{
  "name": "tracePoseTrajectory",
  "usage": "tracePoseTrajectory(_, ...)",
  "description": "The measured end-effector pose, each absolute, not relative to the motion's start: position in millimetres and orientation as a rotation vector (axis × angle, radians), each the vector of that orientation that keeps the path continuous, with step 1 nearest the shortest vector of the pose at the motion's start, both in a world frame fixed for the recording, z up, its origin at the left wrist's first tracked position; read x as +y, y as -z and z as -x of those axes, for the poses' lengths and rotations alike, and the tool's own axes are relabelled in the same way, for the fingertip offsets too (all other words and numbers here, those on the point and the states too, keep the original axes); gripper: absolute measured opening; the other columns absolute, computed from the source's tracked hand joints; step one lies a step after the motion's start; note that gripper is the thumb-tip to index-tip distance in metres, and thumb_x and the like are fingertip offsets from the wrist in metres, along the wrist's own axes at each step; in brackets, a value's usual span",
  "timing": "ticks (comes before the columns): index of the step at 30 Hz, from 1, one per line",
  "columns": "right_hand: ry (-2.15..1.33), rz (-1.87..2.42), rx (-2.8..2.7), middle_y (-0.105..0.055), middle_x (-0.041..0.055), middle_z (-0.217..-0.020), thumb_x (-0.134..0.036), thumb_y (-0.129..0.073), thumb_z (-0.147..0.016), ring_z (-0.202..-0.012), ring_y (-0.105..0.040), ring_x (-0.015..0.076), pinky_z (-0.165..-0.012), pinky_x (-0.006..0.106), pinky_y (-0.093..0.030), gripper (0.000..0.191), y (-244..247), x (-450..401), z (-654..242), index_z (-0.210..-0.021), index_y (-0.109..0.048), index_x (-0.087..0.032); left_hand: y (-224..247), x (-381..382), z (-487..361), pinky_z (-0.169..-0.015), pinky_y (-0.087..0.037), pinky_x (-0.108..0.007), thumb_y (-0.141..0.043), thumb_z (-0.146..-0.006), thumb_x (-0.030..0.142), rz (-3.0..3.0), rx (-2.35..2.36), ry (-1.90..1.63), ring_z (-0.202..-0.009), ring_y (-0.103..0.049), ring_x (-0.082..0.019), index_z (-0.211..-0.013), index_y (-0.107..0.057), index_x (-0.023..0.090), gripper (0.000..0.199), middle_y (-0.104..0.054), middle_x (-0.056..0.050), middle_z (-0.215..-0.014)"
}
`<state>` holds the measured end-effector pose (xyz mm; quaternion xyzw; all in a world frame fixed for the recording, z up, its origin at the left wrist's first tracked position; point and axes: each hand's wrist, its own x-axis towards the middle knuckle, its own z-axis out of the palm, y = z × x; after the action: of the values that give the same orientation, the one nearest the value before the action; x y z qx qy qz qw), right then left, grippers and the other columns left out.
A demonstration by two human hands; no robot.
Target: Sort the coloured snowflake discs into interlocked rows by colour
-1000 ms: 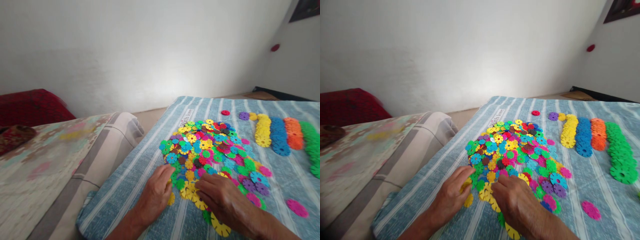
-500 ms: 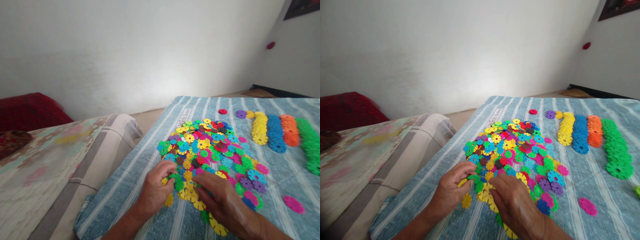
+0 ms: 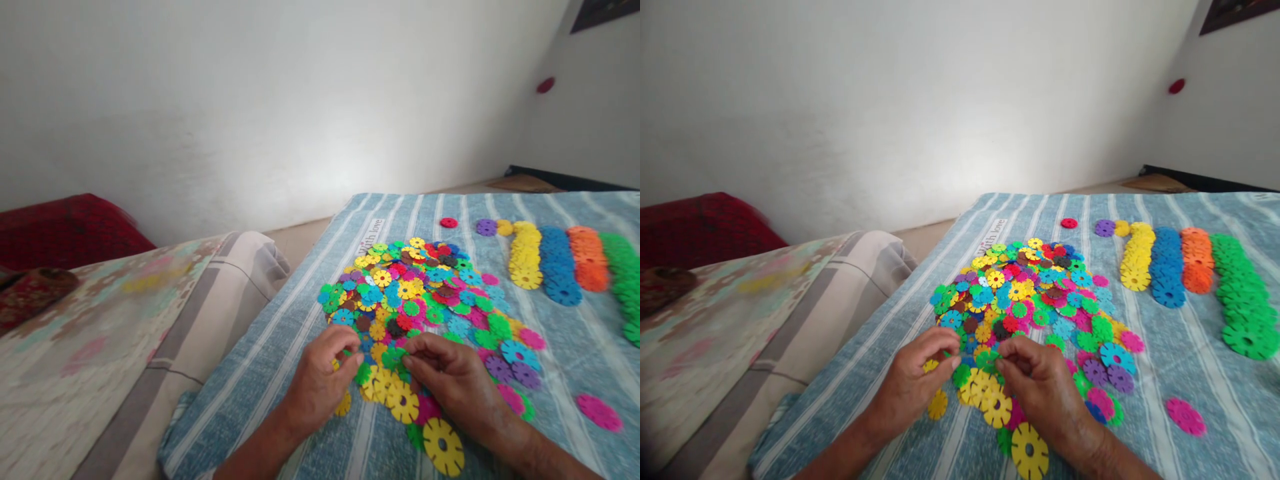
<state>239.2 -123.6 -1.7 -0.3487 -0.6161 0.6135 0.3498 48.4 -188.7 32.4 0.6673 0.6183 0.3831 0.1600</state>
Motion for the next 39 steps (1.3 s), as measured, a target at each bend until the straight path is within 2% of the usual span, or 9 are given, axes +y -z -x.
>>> tracePoseTrajectory(6,-1.624,0.945,-1.545,-0.054,-0.0038,-0.053,-0.045,-0.067,-0.071,-0.047,-0.051,0.0094,-0.046,0.021,-0.045,0.027,5,-119,-239,-0.075,-0.063,-0.018,-15,-193,-15,-0.084,-0.050,-0.031,-0.048,-0.083,0.011,-2.173,2.015,-0.826,-0.095,-0.061,-0.018,-0.093,-0.064,0.017,0.019,-0.065,-0.007,-0.100)
tracePoseTrajectory(15,-1.642,0.935,-1.572,-0.053,-0.0039,-0.056,-0.043,-0.064,-0.074,-0.046,-0.049,0.0081,-0.044,0.020,-0.041,0.026,11,-117,-240,-0.078,-0.064,-0.017,-18,-191,-20,-0.089,-0.048,-0.041,-0.046,-0.087,0.016,-2.389,2.118,-0.570,-0.105,-0.054,-0.025,-0.097,-0.065,0.015,0.021,-0.061,-0.013,-0.111)
tracePoseTrajectory(19,-1.642,0.917,-1.596,-0.048,-0.0046,-0.053,-0.042,-0.063,-0.074,-0.046,-0.046,0.0078,-0.044,0.020,-0.039,0.025,9,-117,-240,-0.077,-0.063,-0.017,-27,-188,-26,-0.086,-0.047,-0.041,-0.056,-0.082,0.017,-2.264,2.155,-0.405,-0.100,-0.053,-0.025,-0.093,-0.064,0.016,0.014,-0.060,-0.009,-0.104)
tracePoseTrajectory(22,-1.671,0.896,-1.603,-0.047,-0.0051,-0.053,-0.041,-0.062,-0.075,-0.047,-0.045,0.0077,-0.045,0.020,-0.037,0.024,10,-116,-241,-0.078,-0.062,-0.017,-30,-186,-25,-0.085,-0.047,-0.043,-0.063,-0.078,0.021,-2.170,2.209,-0.332,-0.097,-0.052,-0.026,-0.094,-0.063,0.017,0.016,-0.059,-0.008,-0.098)
tracePoseTrajectory(26,-1.681,0.880,-1.605,-0.046,-0.0052,-0.056,-0.038,-0.061,-0.077,-0.048,-0.042,0.0064,-0.045,0.019,-0.033,0.022,13,-116,-241,-0.078,-0.061,-0.017,-29,-185,-24,-0.084,-0.046,-0.042,-0.067,-0.075,0.019,-2.133,2.215,-0.366,-0.095,-0.052,-0.025,-0.095,-0.062,0.017,0.021,-0.059,-0.007,-0.096)
tracePoseTrajectory(31,-1.673,0.853,-1.600,-0.046,-0.0054,-0.056,-0.036,-0.061,-0.077,-0.048,-0.038,0.0062,-0.045,0.019,-0.031,0.019,15,-117,-241,-0.076,-0.061,-0.017,-30,-183,-26,-0.083,-0.045,-0.039,-0.069,-0.069,0.011,-2.196,2.178,-0.516,-0.094,-0.052,-0.024,-0.086,-0.060,0.017,0.019,-0.059,-0.006,-0.094)
tracePoseTrajectory(35,-1.663,0.822,-1.619,-0.043,-0.0060,-0.055,-0.035,-0.059,-0.079,-0.049,-0.036,0.0062,-0.045,0.020,-0.029,0.018,16,-117,-240,-0.076,-0.061,-0.017,-34,-178,-27,-0.078,-0.044,-0.036,-0.060,-0.076,0.012,-2.211,2.088,-0.652,-0.084,-0.054,-0.021,-0.073,-0.058,0.018,0.007,-0.061,-0.004,-0.081)
tracePoseTrajectory(39,-1.628,0.810,-1.639,-0.043,-0.0058,-0.057,-0.034,-0.059,-0.080,-0.050,-0.036,0.0067,-0.046,0.020,-0.029,0.017,17,-117,-240,-0.079,-0.063,-0.017,-43,-176,-39,-0.074,-0.044,-0.032,-0.055,-0.079,0.018,-2.041,1.987,-0.863,-0.077,-0.056,-0.018,-0.067,-0.060,0.018,0.012,-0.062,-0.001,-0.072)
